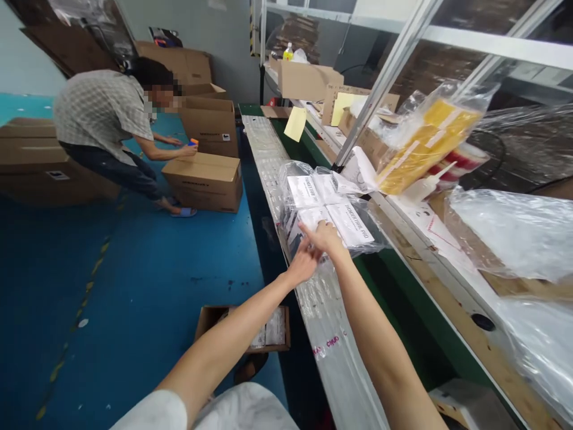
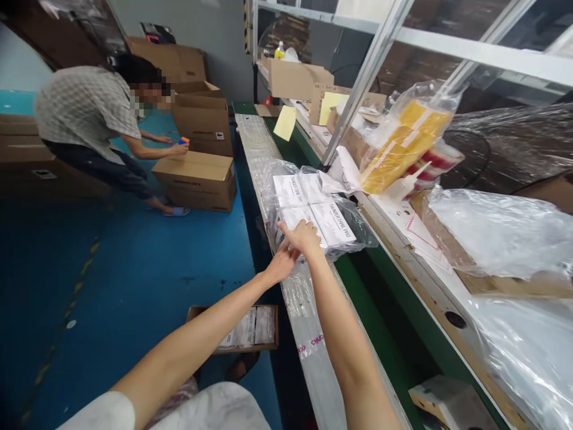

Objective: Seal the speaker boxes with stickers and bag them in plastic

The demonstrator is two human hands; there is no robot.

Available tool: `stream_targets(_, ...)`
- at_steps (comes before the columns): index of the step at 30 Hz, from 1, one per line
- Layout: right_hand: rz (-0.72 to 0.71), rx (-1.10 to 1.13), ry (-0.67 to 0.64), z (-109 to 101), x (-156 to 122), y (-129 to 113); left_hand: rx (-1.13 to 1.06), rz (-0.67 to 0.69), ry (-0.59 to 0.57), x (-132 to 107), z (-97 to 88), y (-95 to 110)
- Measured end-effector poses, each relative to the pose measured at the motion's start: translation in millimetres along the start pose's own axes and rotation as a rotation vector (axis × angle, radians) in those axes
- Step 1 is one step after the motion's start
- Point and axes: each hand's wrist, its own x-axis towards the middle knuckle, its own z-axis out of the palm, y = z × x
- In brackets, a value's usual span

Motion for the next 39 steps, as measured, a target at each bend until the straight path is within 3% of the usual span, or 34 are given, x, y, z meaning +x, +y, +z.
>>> stream_targets(2,0.132,-0.039,0.02,4,6,-13,0.088,0.065,-0.045,-5,1.0,3)
stream_targets(5,0.113,-0.122,0.068,8,9,-24,0.012,-0.03,-0.037,-32,-5.5,3)
stream_targets(8,-0.001,-0.215,-0.024,5,11,-22,-0.221,-0.234,-0.002,-97,-25.8,-12)
stream_targets(11,-0.111,-0.307,-0.051,3,2,-25,-0.53,-0.701,0.079,-188,-57.6,-41)
stream_targets(14,-0.266,-0.27,0.002,4,-32,-46,-0.715,-1.139,0.202,-271,-93.2,-69)
stream_targets(16,-0.315,-0.164,0.041,5,-69,-63,-0.785,-1.259,0.22,-309,-114.0,-83)
stream_targets(19,-0.242,0.049,0.157,17,-129,-85,-1.027,-1.394,0.212,-339,-134.0,-102)
stream_targets(22,-0.069,0.263,0.164,58,-184,-108,-1.389,-1.518,0.194,-354,-139.3,-124)
stream_targets(25,0.04,0.466,0.042,132,-233,-141,-1.669,-1.427,0.258,-375,-136.8,-152)
stream_targets(27,0.04,0.545,-0.036,188,-263,-166,-1.714,-1.347,0.391,-395,-135.2,-175)
stream_targets(30,-0.04,0.603,-0.123,260,-291,-201,-1.606,-1.416,0.509,-425,-134.9,-211)
stream_targets(32,-0.05,0.611,-0.152,291,-293,-217,-1.555,-1.465,0.512,-438,-135.0,-234)
stream_targets(34,-0.008,0.604,-0.138,309,-280,-227,-1.546,-1.466,0.512,-443,-135.0,-251)
stream_targets(39,0.009,0.685,-0.141,320,-224,-253,-1.504,-1.356,0.53,-431,-142.4,-280)
